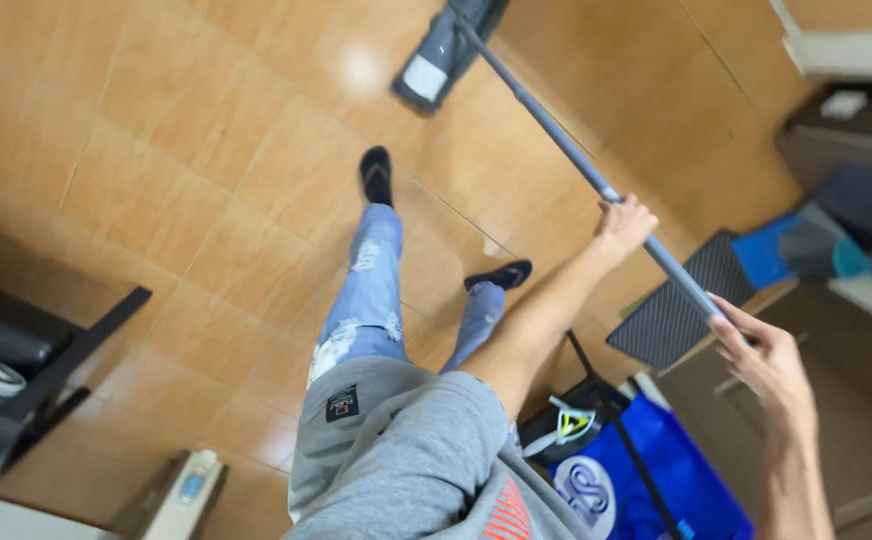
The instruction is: Mopping the floor using a flat mop and spray cleaner.
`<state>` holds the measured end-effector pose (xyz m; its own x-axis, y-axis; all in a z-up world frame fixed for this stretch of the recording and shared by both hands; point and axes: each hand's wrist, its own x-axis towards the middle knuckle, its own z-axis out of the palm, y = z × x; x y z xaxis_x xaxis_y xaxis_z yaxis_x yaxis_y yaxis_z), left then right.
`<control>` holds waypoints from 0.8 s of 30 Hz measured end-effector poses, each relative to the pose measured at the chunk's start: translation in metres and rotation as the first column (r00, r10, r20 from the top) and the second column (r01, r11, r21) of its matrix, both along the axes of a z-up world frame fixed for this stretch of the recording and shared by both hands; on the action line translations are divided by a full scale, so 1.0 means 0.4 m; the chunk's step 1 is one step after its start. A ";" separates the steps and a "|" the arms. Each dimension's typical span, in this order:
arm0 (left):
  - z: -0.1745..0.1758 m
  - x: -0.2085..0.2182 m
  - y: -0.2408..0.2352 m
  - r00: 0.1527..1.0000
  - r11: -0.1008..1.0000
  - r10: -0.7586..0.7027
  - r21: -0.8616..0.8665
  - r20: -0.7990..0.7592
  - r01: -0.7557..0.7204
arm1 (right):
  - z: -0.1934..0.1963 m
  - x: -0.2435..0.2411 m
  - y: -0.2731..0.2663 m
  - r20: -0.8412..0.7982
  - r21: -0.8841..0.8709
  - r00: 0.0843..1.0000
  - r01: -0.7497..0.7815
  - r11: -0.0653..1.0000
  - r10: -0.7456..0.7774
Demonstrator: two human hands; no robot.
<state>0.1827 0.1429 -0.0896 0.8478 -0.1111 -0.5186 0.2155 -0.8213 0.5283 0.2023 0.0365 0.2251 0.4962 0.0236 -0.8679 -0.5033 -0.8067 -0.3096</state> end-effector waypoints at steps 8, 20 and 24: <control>-0.013 -0.070 1.002 0.881 0.842 0.350 0.304 0.320 -0.445 | -0.238 0.055 0.975 0.244 0.070 0.899 -0.390 0.918 0.364; 0.116 -0.204 1.380 0.808 0.853 0.460 0.069 0.368 -0.517 | -0.591 -0.049 1.364 0.265 0.140 0.836 -0.526 0.839 0.480; 0.044 -0.232 1.128 0.889 0.918 0.312 0.134 0.335 -0.373 | -0.512 -0.128 1.043 0.569 0.165 0.713 -0.587 0.793 0.409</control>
<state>0.0898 0.5941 -0.0721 0.9331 0.2889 -0.2144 0.3570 -0.8160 0.4545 0.1511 0.4538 0.0202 0.6730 0.6138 -0.4127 0.2334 -0.7057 -0.6690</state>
